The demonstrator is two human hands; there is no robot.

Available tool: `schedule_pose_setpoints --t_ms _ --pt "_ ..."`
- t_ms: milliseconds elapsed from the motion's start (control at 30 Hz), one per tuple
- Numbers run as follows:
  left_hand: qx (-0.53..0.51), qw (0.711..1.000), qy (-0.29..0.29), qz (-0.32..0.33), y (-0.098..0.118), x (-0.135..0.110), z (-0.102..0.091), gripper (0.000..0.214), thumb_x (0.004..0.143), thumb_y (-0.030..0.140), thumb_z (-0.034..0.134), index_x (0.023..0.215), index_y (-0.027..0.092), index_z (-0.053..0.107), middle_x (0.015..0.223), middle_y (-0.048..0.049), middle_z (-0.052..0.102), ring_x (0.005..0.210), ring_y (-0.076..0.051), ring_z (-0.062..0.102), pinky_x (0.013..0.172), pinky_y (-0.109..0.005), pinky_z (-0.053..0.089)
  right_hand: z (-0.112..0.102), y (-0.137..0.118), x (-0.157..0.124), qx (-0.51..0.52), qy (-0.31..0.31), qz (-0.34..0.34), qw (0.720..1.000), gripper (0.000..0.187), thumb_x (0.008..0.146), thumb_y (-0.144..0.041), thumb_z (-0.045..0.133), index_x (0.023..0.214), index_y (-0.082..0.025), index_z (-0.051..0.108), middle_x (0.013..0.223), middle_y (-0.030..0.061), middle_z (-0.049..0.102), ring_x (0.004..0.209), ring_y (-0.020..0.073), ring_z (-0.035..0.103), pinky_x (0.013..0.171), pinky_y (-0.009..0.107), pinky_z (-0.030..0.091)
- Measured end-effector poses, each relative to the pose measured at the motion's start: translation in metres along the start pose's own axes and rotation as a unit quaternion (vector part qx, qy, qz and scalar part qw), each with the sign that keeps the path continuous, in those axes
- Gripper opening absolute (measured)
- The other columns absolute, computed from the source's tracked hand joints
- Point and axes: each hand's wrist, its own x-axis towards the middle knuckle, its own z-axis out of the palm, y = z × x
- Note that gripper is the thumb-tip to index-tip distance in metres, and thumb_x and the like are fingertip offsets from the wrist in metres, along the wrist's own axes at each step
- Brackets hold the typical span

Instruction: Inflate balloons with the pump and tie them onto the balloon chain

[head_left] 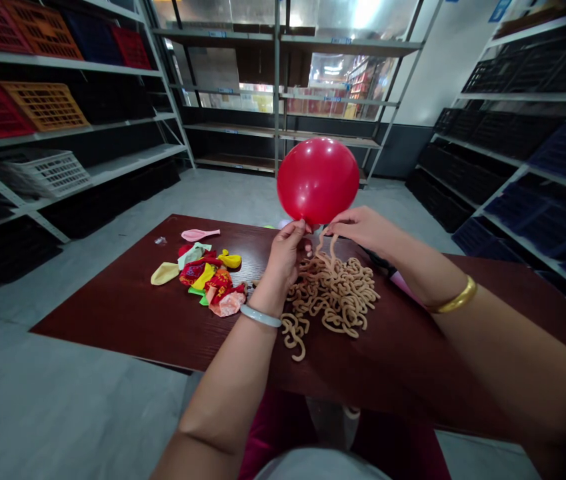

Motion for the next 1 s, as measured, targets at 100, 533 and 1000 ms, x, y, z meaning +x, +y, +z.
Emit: schedule_pose_setpoints --t_ms 100,533,1000 --pt "0.03 0.999 0.035 0.009 0.001 0.002 -0.002 0.025 0.075 0.038 0.069 0.072 0.016 0.058 0.059 0.0044 0.049 0.047 -0.004 0.046 0.043 -0.015 0.035 -0.003 -0.006 0.0 -0.05 0.018 0.004 0.999 0.021 0.077 -0.037 0.061 0.074 -0.02 0.073 0.071 0.0024 0.068 0.064 0.0145 0.057 0.057 0.027 0.04" --pt "-0.002 0.995 -0.027 -0.101 0.004 -0.005 -0.001 0.021 0.077 0.035 0.067 0.083 0.016 0.058 0.082 -0.0065 0.07 0.069 -0.016 0.067 0.054 -0.023 0.051 0.026 0.002 -0.006 -0.108 0.141 -0.045 0.983 0.022 0.082 -0.039 0.056 0.084 -0.021 0.069 0.085 0.0054 0.067 0.074 0.018 0.059 0.065 0.031 0.042" --pt "-0.052 0.995 -0.018 -0.084 0.003 -0.004 0.0 0.017 0.07 0.025 0.074 0.076 0.012 0.065 0.074 -0.0026 0.067 0.065 -0.011 0.061 0.063 -0.022 0.046 0.036 0.013 -0.033 -0.239 0.128 -0.098 0.958 0.032 0.09 -0.043 0.046 0.087 -0.02 0.069 0.089 0.0064 0.068 0.08 0.0183 0.06 0.068 0.029 0.038"
